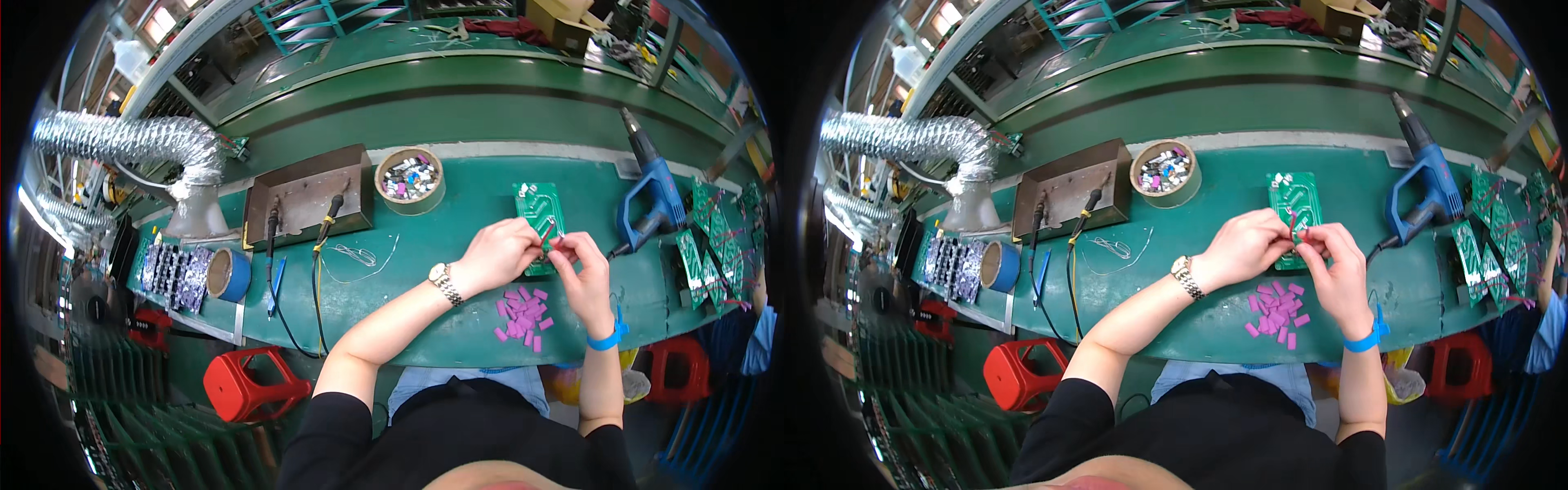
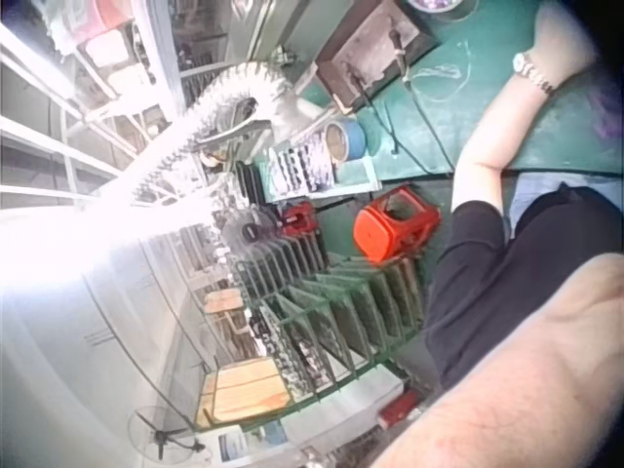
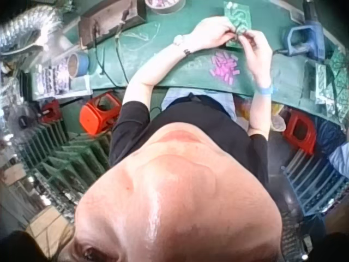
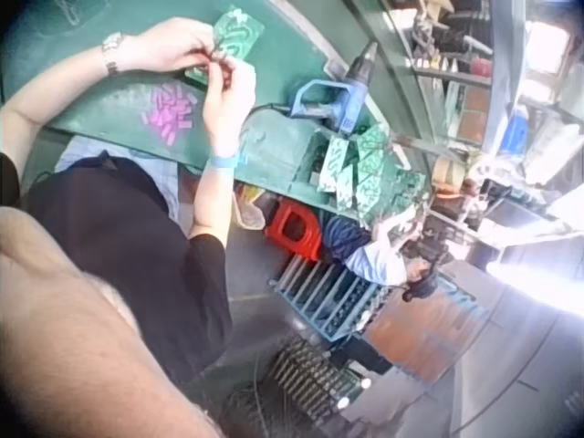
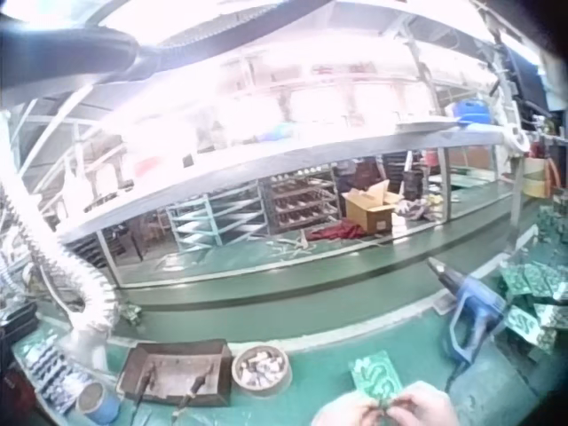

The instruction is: The person applies pink heat-shrink tubing to wires on a green PCB, then uses a heat gun to shrink the tubing into place.

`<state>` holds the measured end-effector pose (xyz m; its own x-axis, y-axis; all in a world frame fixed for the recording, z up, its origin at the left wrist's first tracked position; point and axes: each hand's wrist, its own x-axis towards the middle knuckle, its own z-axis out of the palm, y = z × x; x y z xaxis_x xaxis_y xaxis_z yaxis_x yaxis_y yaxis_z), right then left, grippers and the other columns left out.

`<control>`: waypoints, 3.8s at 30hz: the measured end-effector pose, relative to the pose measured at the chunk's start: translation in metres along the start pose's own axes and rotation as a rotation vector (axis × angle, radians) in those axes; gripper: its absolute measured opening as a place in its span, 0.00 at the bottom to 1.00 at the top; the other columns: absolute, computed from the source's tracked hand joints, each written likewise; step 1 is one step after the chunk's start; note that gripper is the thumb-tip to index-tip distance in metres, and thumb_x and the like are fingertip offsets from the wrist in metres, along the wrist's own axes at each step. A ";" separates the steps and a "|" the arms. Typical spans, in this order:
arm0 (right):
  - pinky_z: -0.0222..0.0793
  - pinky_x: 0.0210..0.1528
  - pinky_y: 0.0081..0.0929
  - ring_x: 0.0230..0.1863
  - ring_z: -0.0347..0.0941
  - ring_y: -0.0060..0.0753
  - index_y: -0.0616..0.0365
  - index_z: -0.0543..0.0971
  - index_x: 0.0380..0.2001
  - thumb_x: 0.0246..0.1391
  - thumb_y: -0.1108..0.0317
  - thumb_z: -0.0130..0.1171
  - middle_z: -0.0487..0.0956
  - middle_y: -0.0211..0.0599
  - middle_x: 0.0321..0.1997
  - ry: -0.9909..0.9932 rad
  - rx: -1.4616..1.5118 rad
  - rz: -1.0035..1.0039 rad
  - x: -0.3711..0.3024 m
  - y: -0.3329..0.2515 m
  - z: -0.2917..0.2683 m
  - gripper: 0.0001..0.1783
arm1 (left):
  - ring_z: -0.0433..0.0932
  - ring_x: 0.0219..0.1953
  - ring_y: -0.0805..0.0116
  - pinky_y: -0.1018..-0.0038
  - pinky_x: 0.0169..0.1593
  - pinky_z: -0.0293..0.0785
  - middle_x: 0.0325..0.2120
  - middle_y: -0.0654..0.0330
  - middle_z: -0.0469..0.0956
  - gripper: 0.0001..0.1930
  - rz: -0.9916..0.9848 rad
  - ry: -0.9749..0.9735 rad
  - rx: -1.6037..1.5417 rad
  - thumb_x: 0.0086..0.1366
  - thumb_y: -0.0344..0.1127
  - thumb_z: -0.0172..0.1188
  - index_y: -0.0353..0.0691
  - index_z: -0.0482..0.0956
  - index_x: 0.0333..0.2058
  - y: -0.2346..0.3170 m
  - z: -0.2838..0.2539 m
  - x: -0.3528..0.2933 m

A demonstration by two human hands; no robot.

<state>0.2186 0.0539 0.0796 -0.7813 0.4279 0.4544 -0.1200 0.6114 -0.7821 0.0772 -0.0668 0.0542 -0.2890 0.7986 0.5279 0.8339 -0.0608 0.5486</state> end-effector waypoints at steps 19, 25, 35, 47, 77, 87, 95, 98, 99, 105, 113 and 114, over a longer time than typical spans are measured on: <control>0.67 0.38 0.35 0.34 0.72 0.41 0.55 0.80 0.34 0.48 0.69 0.61 0.77 0.35 0.28 -0.196 -0.266 -0.126 0.002 0.012 -0.022 0.09 | 0.76 0.31 0.62 0.72 0.36 0.74 0.30 0.55 0.74 0.11 -0.113 -0.154 -0.250 0.55 0.27 0.63 0.40 0.80 0.39 -0.011 -0.013 0.002; 0.68 0.37 0.32 0.33 0.74 0.38 0.54 0.81 0.31 0.50 0.67 0.61 0.78 0.33 0.28 -0.122 -0.285 -0.144 0.001 0.025 -0.016 0.06 | 0.79 0.37 0.67 0.75 0.40 0.75 0.34 0.59 0.78 0.07 -0.100 -0.218 -0.113 0.59 0.27 0.60 0.37 0.81 0.37 -0.007 -0.014 0.008; 0.69 0.38 0.33 0.33 0.74 0.38 0.54 0.80 0.29 0.49 0.64 0.63 0.79 0.32 0.27 -0.169 -0.398 -0.188 -0.004 0.019 -0.018 0.07 | 0.79 0.35 0.65 0.73 0.39 0.75 0.32 0.58 0.78 0.05 -0.043 -0.136 0.007 0.59 0.30 0.62 0.37 0.80 0.34 0.002 -0.005 0.002; 0.73 0.41 0.25 0.37 0.77 0.26 0.62 0.76 0.47 0.52 0.58 0.63 0.81 0.38 0.35 0.489 -0.305 0.291 -0.003 0.063 -0.103 0.23 | 0.79 0.32 0.73 0.78 0.34 0.78 0.31 0.57 0.77 0.22 -0.774 -0.207 -0.321 0.64 0.38 0.59 0.28 0.67 0.50 -0.013 -0.027 0.005; 0.78 0.31 0.38 0.30 0.78 0.39 0.65 0.73 0.36 0.52 0.67 0.63 0.77 0.45 0.31 0.652 0.872 0.694 0.036 0.160 -0.133 0.14 | 0.76 0.30 0.75 0.78 0.33 0.77 0.35 0.60 0.78 0.14 -0.835 0.024 -0.879 0.68 0.34 0.52 0.35 0.71 0.50 -0.111 0.017 0.070; 0.72 0.30 0.28 0.25 0.75 0.30 0.63 0.80 0.29 0.49 0.66 0.63 0.79 0.39 0.23 0.711 0.681 0.646 0.046 0.151 -0.122 0.10 | 0.80 0.35 0.67 0.76 0.34 0.79 0.40 0.53 0.77 0.25 -0.816 0.301 -0.836 0.62 0.28 0.57 0.32 0.63 0.57 -0.106 -0.012 0.039; 0.72 0.33 0.22 0.29 0.76 0.26 0.64 0.79 0.34 0.52 0.68 0.63 0.80 0.38 0.29 0.615 0.657 0.443 0.034 0.128 -0.155 0.10 | 0.78 0.37 0.64 0.70 0.39 0.77 0.40 0.51 0.75 0.28 -0.723 0.430 -0.839 0.60 0.26 0.58 0.28 0.61 0.57 -0.076 -0.029 0.061; 0.72 0.33 0.22 0.30 0.76 0.27 0.66 0.77 0.37 0.54 0.70 0.61 0.79 0.39 0.31 0.612 0.659 0.358 0.036 0.106 -0.151 0.11 | 0.78 0.37 0.66 0.72 0.39 0.77 0.40 0.53 0.73 0.27 -0.738 0.418 -0.819 0.61 0.27 0.58 0.28 0.61 0.58 -0.072 -0.029 0.059; 0.73 0.33 0.23 0.30 0.75 0.27 0.66 0.76 0.39 0.54 0.70 0.60 0.79 0.38 0.32 0.621 0.720 0.379 0.038 0.095 -0.150 0.11 | 0.77 0.37 0.66 0.72 0.38 0.77 0.40 0.53 0.73 0.27 -0.736 0.414 -0.809 0.61 0.28 0.58 0.28 0.61 0.57 -0.072 -0.029 0.058; 0.73 0.32 0.23 0.30 0.75 0.26 0.65 0.72 0.45 0.54 0.70 0.59 0.78 0.37 0.32 0.485 0.508 0.371 0.023 0.063 -0.155 0.17 | 0.77 0.38 0.67 0.73 0.39 0.78 0.39 0.54 0.73 0.26 -0.723 0.385 -0.803 0.62 0.28 0.57 0.27 0.61 0.57 -0.069 -0.033 0.057; 0.72 0.31 0.23 0.31 0.74 0.26 0.67 0.74 0.43 0.54 0.70 0.58 0.78 0.40 0.35 0.395 0.408 0.356 -0.009 0.037 -0.156 0.15 | 0.77 0.37 0.70 0.74 0.39 0.77 0.39 0.58 0.75 0.19 -0.614 0.318 -0.609 0.61 0.30 0.57 0.34 0.71 0.51 -0.073 -0.022 0.053; 0.72 0.31 0.24 0.31 0.74 0.26 0.67 0.74 0.43 0.53 0.70 0.58 0.78 0.40 0.35 0.383 0.352 0.359 -0.014 0.038 -0.155 0.15 | 0.77 0.36 0.71 0.74 0.38 0.76 0.38 0.59 0.76 0.16 -0.543 0.274 -0.507 0.60 0.31 0.58 0.36 0.75 0.48 -0.075 -0.019 0.053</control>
<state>0.3198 0.1744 0.1097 -0.5431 0.8137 0.2074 -0.1367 0.1580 -0.9779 -0.0099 -0.0313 0.0532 -0.7542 0.6234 0.2062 0.2459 -0.0231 0.9690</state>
